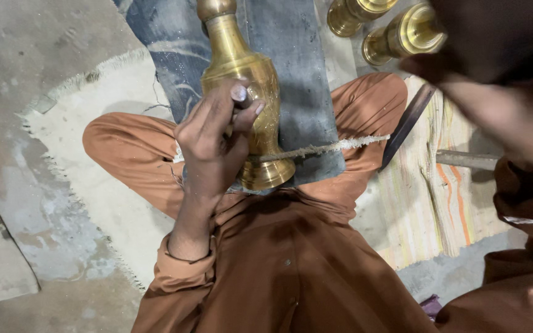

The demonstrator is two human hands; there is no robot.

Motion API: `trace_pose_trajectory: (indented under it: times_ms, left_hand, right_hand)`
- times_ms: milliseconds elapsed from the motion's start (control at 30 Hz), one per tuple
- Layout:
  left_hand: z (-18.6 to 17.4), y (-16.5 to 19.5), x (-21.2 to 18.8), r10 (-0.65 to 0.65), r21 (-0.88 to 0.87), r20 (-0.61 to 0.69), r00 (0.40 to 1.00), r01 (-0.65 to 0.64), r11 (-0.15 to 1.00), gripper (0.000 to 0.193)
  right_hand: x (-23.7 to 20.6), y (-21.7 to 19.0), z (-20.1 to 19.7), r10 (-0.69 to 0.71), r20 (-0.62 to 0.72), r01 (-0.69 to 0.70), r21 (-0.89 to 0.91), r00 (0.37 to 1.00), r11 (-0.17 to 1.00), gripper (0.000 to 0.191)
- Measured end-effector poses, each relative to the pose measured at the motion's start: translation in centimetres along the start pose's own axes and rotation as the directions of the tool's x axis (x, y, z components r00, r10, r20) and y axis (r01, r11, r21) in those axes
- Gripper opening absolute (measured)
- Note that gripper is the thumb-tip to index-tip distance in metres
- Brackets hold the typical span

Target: The person sits cross-legged on the floor with a brass vase held against a stone slab on their lap, tied with rope. They hold a small chisel against the vase surface and strike it with a wooden mallet, working around the vase to engrave decorative patterns into the brass.

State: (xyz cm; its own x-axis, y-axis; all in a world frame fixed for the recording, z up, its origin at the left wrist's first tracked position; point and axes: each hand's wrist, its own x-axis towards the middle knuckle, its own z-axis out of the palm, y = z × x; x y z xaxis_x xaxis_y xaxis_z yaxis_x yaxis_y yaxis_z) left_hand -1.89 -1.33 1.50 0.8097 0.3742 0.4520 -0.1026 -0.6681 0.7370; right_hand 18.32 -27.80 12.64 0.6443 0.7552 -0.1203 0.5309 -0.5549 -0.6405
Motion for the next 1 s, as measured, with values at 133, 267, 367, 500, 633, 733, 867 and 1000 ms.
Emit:
trace_pose_trajectory:
  times_ms: [133, 267, 367, 500, 633, 733, 867, 1000]
  left_hand:
    - [0.4, -0.2, -0.8, 0.014, 0.071, -0.068, 0.998, -0.009, 0.997, 0.025]
    - [1.3, -0.6, -1.0, -0.044, 0.016, -0.071, 0.996, 0.045, 0.999, 0.018]
    - [1.7, -1.2, -0.5, -0.097, -0.098, -0.116, 0.988, 0.086, 0.991, 0.015]
    - [-0.2, -2.2, -0.5, -0.309, -0.535, -0.207, 0.928, 0.157, 0.83, 0.021]
    - [-2.8, -3.0, -2.5, -0.471, -0.689, -0.21, 0.857, 0.212, 0.693, 0.027]
    - [-2.8, -4.0, -2.9, -0.444, -0.732, -0.182, 0.878, 0.181, 0.657, 0.027]
    - [-1.8, -4.0, -2.6, -0.421, -0.734, -0.099, 0.902, 0.22, 0.643, 0.032]
    - [-0.6, -3.2, -1.5, -0.324, -0.697, -0.087, 0.942, 0.174, 0.695, 0.037]
  right_hand:
    - [0.7, -3.8, -0.7, -0.345, 0.118, 0.34, -0.625, 0.931, 0.703, 0.062]
    - [1.4, -5.0, -0.6, -0.38, 0.086, 0.351, -0.605, 0.921, 0.715, 0.064]
    - [1.0, -4.7, -0.4, -0.316, 0.142, 0.298, -0.795, 0.938, 0.528, 0.07]
    - [-0.7, -2.5, 0.4, -0.315, 0.001, 0.268, -0.525, 0.949, 0.808, 0.071]
    - [-2.3, 2.2, 3.9, -0.232, -0.149, 0.193, -0.241, 0.961, 0.951, 0.082]
    - [-3.6, 5.2, 7.0, 0.239, -0.041, -0.227, 0.193, 0.97, 0.954, 0.078]
    - [-5.8, 5.5, 7.4, 0.271, -0.009, -0.244, 0.405, 0.963, 0.881, 0.079]
    - [-7.2, 3.2, 5.4, 0.172, -0.178, -0.045, 0.554, 0.969, 0.831, 0.065]
